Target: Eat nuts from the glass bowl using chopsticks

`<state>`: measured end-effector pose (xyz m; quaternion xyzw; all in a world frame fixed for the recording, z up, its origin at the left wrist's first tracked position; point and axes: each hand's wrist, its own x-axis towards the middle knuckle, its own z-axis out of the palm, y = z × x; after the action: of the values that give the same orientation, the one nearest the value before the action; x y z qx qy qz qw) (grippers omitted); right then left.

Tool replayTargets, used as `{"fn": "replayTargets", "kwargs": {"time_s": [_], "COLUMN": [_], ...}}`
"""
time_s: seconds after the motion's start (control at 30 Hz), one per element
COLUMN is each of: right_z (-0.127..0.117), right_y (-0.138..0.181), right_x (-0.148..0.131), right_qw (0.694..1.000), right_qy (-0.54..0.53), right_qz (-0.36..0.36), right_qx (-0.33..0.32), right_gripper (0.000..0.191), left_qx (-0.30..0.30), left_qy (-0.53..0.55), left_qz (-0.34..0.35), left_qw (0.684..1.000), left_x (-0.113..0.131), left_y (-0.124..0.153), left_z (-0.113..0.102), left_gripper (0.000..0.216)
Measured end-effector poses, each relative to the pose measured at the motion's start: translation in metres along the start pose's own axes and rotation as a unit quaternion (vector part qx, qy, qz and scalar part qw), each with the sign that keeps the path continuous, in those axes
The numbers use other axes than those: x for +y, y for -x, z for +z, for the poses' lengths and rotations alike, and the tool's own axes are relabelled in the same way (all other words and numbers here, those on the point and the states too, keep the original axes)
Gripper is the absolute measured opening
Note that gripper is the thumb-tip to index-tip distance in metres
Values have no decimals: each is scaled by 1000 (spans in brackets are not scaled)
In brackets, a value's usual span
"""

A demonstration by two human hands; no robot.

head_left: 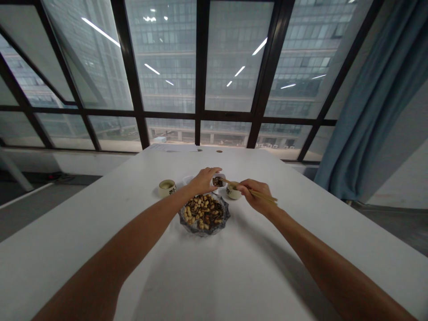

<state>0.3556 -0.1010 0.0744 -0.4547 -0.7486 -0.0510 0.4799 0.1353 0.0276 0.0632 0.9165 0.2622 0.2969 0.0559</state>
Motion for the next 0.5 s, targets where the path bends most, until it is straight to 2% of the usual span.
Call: {"fn": "replayTargets", "kwargs": {"time_s": [0.1,0.2,0.3,0.37,0.5], "right_z": [4,0,-11,-17,-18], "right_y": [-2,-6,-11,-15,-16], "right_x": [0,-7,-21,-32,-51], "right_qw": [999,990,967,950,918], "right_qy": [-36,-91,-175,-218,-242], "right_qz": [33,102,175,222,283], "right_qx": [-8,30,62,24,-138], "right_gripper": [52,54,63,68,70], "left_qx": [-2,-18,-41,-62,-94], "left_qy": [-2,-5,-12,-17,-26], "left_qz": [-14,-49,-105,-145,-173], "left_qw": [1000,999,994,987,980], "left_x": [-3,-8,-14,-17,-17], "left_y": [-2,-5,-8,-9,-10], "left_z": [1,3,5,6,4], "left_gripper": [74,75,74,72,69]}}
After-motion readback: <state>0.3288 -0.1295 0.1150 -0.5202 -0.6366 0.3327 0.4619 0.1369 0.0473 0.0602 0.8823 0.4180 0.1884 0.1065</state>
